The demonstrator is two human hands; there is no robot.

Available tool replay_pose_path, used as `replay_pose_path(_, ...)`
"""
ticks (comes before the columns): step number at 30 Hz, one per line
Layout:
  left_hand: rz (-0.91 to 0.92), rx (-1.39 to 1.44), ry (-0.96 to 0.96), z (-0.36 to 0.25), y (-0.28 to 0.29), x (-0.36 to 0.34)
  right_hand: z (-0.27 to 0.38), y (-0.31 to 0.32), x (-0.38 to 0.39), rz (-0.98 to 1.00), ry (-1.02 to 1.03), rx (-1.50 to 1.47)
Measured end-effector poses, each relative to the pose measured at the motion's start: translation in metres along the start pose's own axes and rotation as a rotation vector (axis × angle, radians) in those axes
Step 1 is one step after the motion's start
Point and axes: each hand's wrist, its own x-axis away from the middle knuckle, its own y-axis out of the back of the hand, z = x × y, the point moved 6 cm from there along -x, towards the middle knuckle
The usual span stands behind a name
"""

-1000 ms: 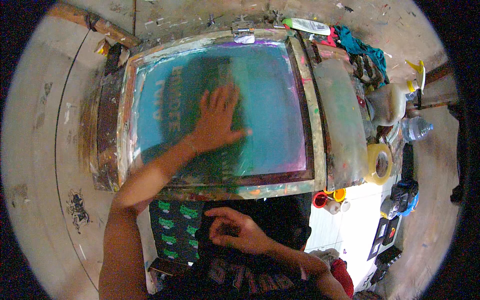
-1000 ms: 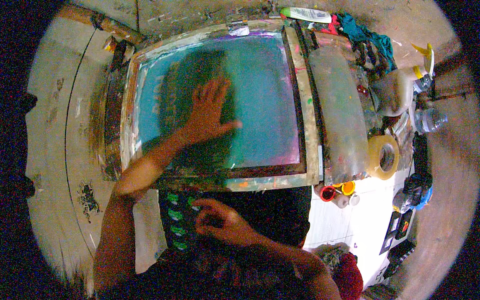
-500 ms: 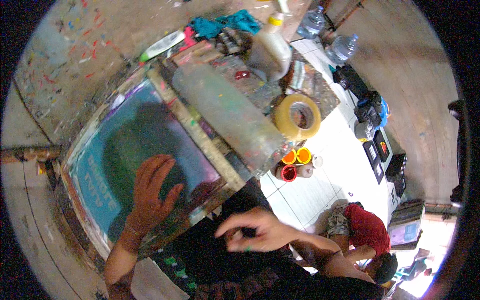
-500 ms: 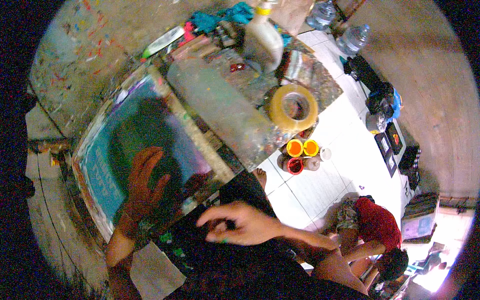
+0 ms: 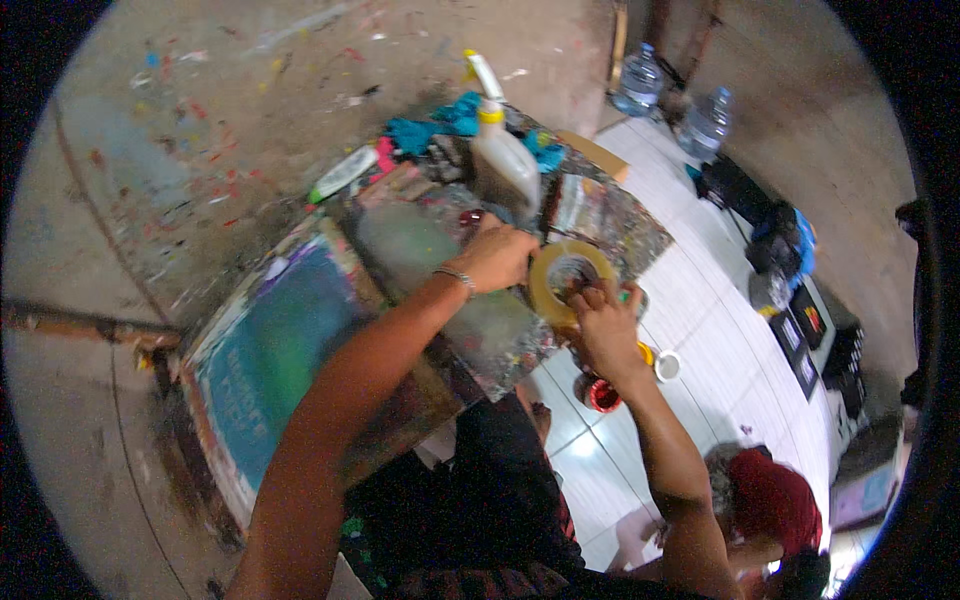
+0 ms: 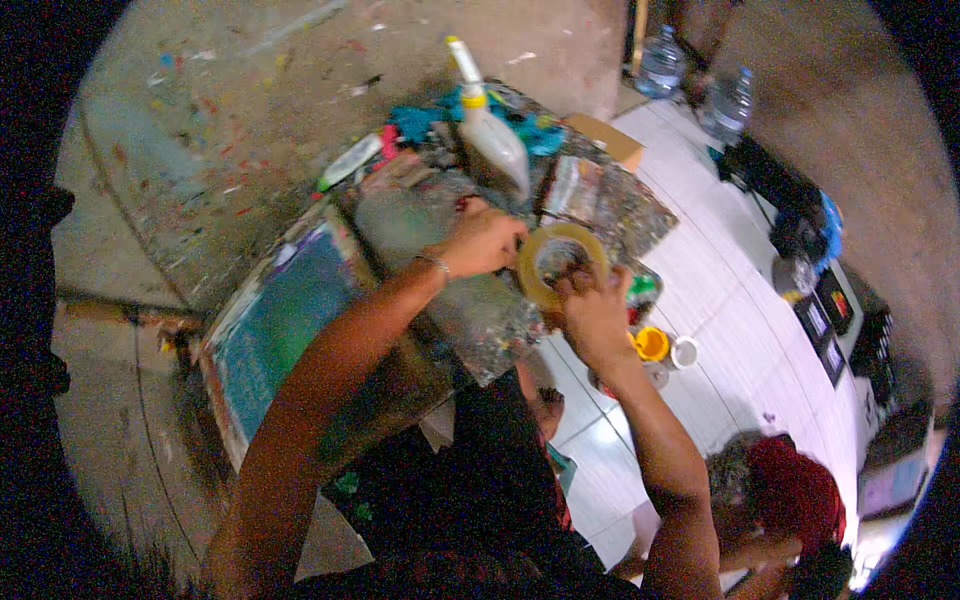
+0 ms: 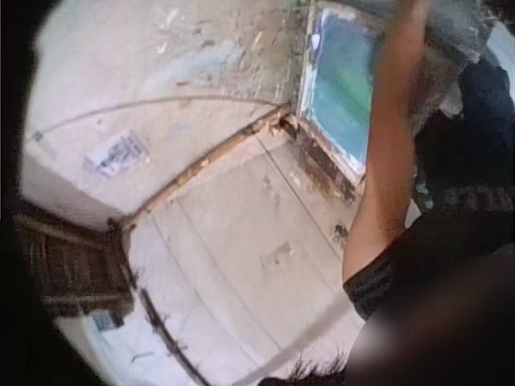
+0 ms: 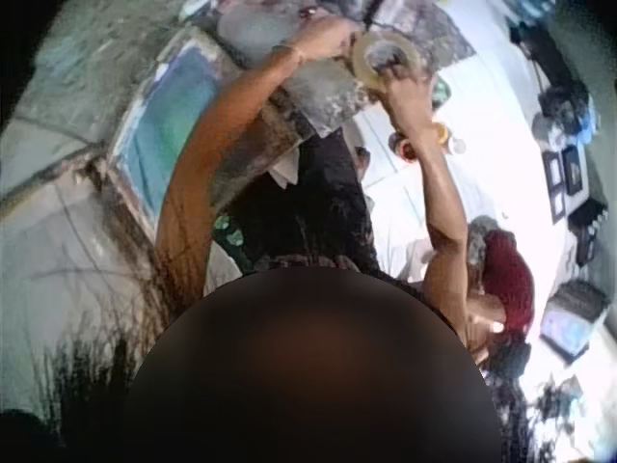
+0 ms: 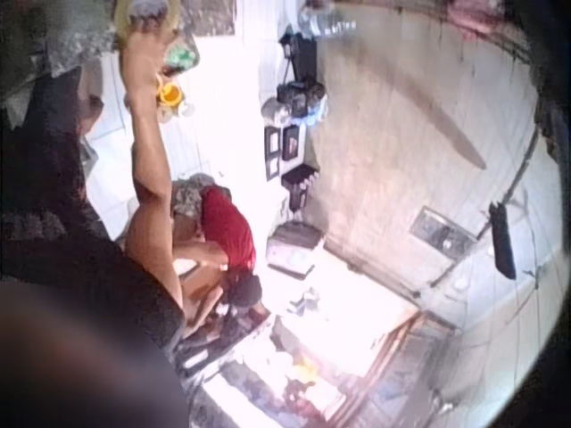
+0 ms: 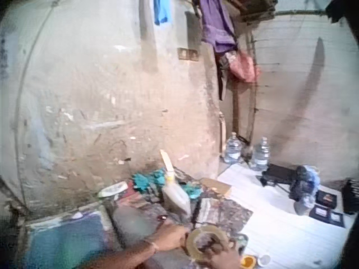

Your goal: The person cleans a screen-printing frame with a cloth and tape, then arranges and stacks black printed sheets on the floor. The person uses a spray bottle and tape to prepare the screen, then handles multiple printed sheets one by one.

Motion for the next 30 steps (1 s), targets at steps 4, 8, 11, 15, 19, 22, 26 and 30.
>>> replay_pose_path(4, -0.094, 0.151, 0.012, -0.017, 0.036, 0.008, -0.002, 0.039, 0.013, -0.067, 0.023, -0.165)
replay_pose_path(8, -0.049, 0.509, -0.19, -0.073, 0.059, 0.045, 0.015, 0.106, 0.07, -0.055, 0.186, -0.34)
replay_pose_path(11, 0.002, 0.79, -0.113, -0.117, 0.047, 0.118, 0.042, 0.122, 0.119, 0.035, 0.331, -0.632)
replay_pose_path(15, 0.071, 0.862, 0.123, -0.134, 0.048, 0.234, 0.069, 0.065, 0.162, 0.433, 0.254, -0.766)
replay_pose_path(19, -0.029, 0.643, 0.684, -0.074, 0.117, 0.367, 0.071, -0.004, 0.193, 0.916, -0.072, -0.901)
replay_pose_path(22, -0.229, 0.789, 0.819, -0.071, 0.144, 0.438, 0.093, -0.021, 0.205, 1.154, -0.031, -1.021)
replay_pose_path(26, -0.589, 0.578, 0.913, -0.089, 0.17, 0.529, 0.124, 0.004, 0.185, 1.216, -0.045, -1.298)
replay_pose_path(30, -0.871, -0.208, 1.026, -0.129, 0.232, 0.663, 0.14, 0.101, 0.129, 0.717, 0.524, -0.872)
